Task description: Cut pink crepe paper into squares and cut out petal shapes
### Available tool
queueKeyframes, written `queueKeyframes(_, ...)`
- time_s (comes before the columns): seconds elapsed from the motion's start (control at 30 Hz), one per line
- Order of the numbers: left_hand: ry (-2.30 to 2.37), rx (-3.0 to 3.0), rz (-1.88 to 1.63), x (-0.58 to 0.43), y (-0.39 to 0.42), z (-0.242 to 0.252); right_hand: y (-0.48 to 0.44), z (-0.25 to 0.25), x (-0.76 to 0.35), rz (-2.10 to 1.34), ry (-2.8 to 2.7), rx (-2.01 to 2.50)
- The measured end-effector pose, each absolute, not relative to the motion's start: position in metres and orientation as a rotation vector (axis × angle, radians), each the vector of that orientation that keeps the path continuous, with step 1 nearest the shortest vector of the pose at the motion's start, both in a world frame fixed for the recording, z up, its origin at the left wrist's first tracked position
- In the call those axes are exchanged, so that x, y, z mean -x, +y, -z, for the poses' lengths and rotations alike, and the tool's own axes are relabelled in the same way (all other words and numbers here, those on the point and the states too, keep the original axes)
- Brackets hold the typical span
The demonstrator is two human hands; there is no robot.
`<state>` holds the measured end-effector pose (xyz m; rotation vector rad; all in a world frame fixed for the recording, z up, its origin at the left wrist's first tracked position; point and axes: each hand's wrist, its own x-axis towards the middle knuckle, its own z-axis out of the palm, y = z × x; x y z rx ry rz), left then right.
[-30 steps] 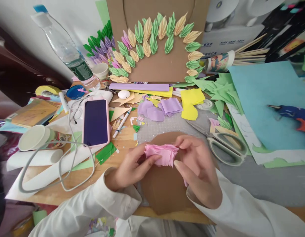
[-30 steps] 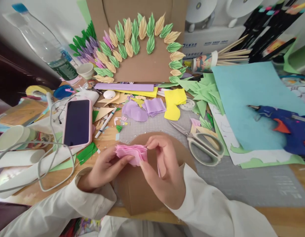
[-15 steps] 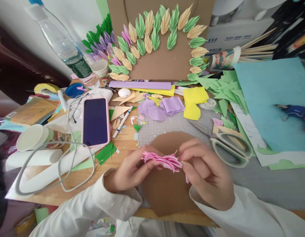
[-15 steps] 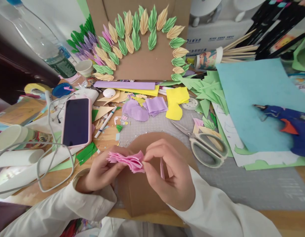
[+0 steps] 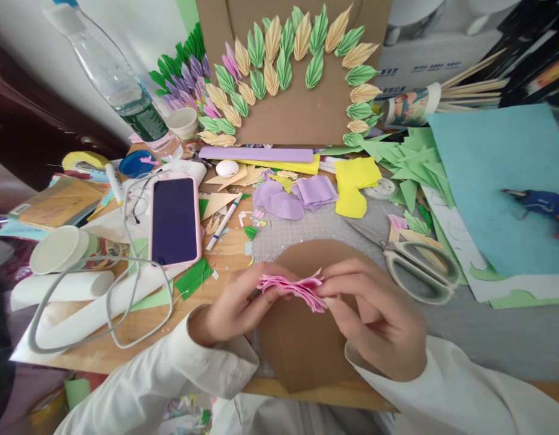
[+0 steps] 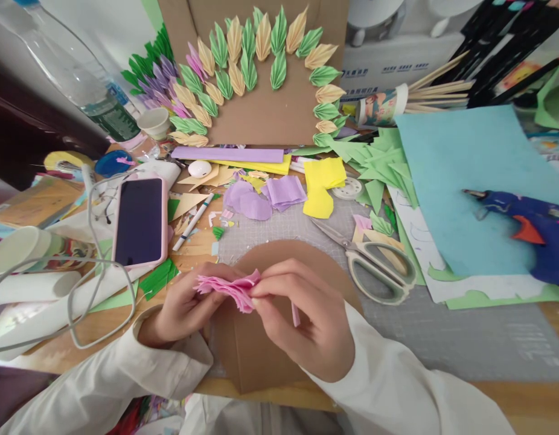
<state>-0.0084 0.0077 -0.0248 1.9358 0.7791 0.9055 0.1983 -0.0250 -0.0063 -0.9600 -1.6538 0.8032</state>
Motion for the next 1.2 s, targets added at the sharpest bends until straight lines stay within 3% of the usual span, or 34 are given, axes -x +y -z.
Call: queueKeyframes(1.2, 0.747, -1.747, -0.950, 0.002, 0.010, 0.022, -0.033, 0.024, -0.198, -0.942, -1.529, 0.972)
